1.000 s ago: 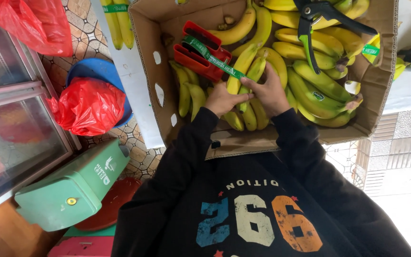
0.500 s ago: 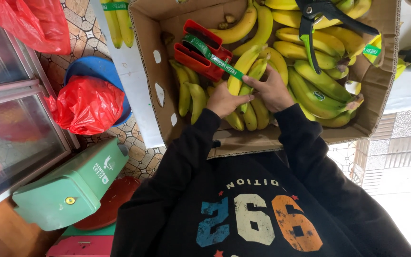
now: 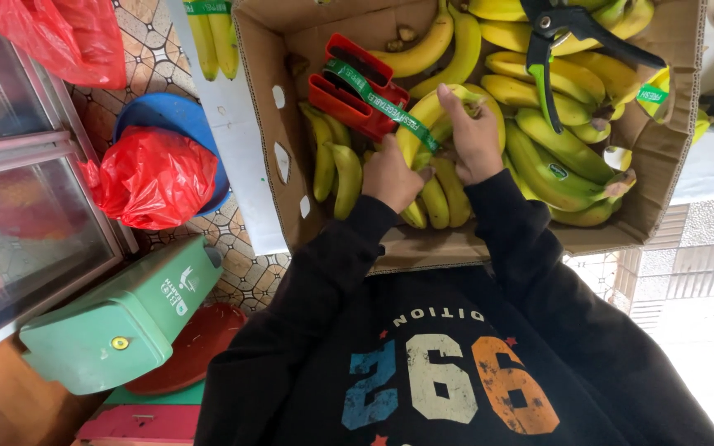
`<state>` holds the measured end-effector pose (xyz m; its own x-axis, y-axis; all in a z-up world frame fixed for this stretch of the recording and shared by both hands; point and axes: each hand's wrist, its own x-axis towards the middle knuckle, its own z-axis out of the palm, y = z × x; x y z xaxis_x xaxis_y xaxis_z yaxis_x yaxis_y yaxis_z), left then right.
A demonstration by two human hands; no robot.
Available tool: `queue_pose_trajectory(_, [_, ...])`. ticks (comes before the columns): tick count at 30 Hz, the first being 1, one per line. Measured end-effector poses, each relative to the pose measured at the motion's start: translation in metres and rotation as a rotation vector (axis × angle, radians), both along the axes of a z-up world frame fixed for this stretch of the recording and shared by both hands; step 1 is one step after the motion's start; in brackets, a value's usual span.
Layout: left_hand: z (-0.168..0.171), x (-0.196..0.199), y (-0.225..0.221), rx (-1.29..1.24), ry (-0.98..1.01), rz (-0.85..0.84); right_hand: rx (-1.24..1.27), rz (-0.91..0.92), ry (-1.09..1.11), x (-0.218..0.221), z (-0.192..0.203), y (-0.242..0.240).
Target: Taping bunches of bananas using a manual tape dispenser to secure them for sale.
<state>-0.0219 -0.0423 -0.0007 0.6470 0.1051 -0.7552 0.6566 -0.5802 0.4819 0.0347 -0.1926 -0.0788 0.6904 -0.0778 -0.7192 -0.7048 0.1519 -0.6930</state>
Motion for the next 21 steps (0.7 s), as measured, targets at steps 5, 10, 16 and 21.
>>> queue_pose_trajectory(5, [0.007,0.004,-0.011,0.075,-0.084,-0.042,0.129,-0.164,0.006,0.008,0.026,0.010])
queue_pose_trajectory(10, [0.005,-0.005,-0.021,0.080,-0.148,-0.007,0.154,-0.154,-0.017,0.009,0.033,0.003])
queue_pose_trajectory(16, [0.013,0.009,-0.012,-0.017,-0.114,0.090,0.262,-0.060,-0.100,0.015,0.077,0.007])
queue_pose_trajectory(21, [0.002,0.012,-0.012,-0.265,-0.129,0.139,-0.078,0.169,-0.082,0.020,0.095,0.000])
